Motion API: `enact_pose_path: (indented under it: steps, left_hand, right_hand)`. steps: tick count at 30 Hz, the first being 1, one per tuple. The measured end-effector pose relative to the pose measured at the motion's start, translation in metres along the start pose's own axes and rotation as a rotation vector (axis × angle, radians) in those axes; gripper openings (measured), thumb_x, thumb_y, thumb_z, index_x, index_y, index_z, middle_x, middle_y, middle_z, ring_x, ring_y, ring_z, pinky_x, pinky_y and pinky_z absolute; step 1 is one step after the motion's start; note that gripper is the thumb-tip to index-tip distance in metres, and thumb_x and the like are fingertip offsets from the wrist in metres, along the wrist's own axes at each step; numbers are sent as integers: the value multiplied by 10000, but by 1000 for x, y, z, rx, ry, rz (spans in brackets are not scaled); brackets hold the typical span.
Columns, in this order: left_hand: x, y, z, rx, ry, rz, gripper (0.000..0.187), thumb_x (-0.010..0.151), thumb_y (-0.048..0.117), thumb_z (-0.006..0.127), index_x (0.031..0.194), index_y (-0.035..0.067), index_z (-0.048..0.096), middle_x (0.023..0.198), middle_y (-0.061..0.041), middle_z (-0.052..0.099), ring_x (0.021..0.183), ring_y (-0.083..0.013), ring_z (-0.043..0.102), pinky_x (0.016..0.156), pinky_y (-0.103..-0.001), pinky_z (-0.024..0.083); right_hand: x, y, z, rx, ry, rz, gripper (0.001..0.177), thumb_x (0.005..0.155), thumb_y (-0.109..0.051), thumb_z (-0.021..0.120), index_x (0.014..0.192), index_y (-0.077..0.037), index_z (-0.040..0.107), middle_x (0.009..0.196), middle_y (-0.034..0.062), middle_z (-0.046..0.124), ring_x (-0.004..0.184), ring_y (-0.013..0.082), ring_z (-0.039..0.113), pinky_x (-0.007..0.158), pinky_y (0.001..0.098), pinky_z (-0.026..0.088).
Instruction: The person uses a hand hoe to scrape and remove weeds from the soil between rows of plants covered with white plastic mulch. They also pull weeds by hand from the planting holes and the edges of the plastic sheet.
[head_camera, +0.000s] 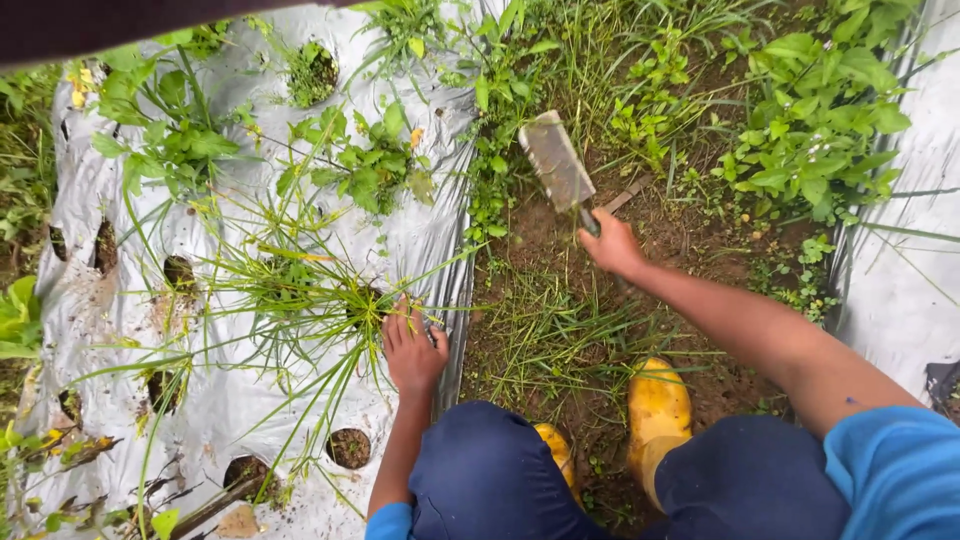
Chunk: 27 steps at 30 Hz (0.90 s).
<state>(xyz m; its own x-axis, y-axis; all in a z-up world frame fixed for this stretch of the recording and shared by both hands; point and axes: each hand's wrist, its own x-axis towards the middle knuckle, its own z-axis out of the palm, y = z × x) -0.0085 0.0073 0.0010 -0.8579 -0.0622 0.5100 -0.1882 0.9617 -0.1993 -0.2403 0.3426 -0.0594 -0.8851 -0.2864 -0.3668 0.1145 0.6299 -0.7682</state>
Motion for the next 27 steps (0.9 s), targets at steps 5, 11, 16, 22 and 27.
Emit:
enact_pose_path:
  steps: [5,11,16,22,27]
  left_hand:
    - [7,1,-4,3,-8,-3,474,773,228,591,1203,51,682,1337,-160,638,1230,-309,632,1153,-455,440]
    - [7,3,-11,-5,-42,-6,415,800,223,597,1170,53,679,1323,-160,637,1233,-309,622,1146,-459,441]
    - [12,-1,-14,-16,-33,7,412,806,194,601,1183,43,672,1327,-172,631,1239,-323,618,1147,-463,436]
    - [13,7,-12,-20,-6,-3,401,830,205,597,1185,30,662,1355,-174,626,1243,-323,623,1152,-461,430]
    - [5,6,-8,-13,-42,-27,438,798,222,600,1191,40,669,1354,-151,627,1252,-305,616,1154,-454,427]
  right_hand:
    - [-23,-5,-43,-294,-269,-182,428,939,-255,684,1323,-83,604,1079,263,751,953,430,754,824,528,632]
    - [-25,-19,-35,-161,-137,-49,360,1009,-234,644,1322,-71,575,1003,255,733,839,393,760,701,457,651]
    - [-38,-14,-47,-263,-379,-125,356,1012,-199,642,1324,-35,596,1026,304,734,835,399,771,739,468,668]
    - [-27,9,-18,-92,28,-101,510,913,-206,742,1365,-13,604,1042,285,742,943,425,738,799,506,620]
    - [-32,22,-33,-291,-316,-242,424,910,-252,709,1286,-72,633,1071,268,762,962,436,757,823,535,636]
